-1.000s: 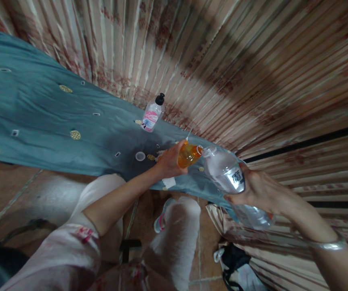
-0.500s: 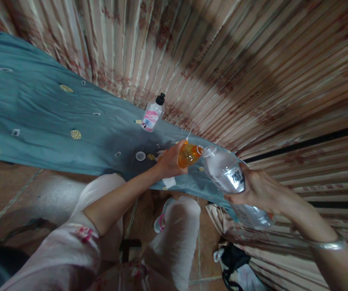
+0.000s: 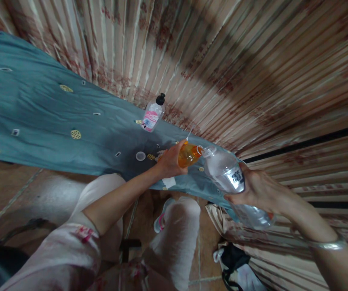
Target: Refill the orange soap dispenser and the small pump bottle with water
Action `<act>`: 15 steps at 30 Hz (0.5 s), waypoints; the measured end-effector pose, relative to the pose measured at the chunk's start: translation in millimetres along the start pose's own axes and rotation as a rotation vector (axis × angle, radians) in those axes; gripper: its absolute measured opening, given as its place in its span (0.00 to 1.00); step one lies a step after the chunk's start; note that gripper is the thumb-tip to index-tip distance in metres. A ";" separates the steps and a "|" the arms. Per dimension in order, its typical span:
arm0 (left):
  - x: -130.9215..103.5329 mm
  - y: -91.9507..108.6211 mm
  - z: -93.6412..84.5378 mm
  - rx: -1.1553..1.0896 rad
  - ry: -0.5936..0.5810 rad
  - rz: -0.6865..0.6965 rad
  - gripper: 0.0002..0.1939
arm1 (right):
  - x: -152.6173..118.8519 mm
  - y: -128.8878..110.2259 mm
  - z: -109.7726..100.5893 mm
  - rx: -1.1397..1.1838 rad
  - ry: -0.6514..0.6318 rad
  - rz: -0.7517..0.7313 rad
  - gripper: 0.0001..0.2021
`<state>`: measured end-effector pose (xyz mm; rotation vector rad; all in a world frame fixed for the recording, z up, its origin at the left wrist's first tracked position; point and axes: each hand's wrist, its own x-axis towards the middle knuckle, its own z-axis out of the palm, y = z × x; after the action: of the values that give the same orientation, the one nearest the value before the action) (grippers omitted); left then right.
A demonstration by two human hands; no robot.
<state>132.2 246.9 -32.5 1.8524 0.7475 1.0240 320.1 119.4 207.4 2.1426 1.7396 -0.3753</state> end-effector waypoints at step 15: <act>0.2 -0.1 0.4 0.005 0.003 -0.017 0.59 | 1.0 4.0 1.2 -0.020 0.042 -0.046 0.27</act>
<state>132.6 247.0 -32.7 1.8460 0.7669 1.0147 324.3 119.0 206.4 2.1146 1.8104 -0.3254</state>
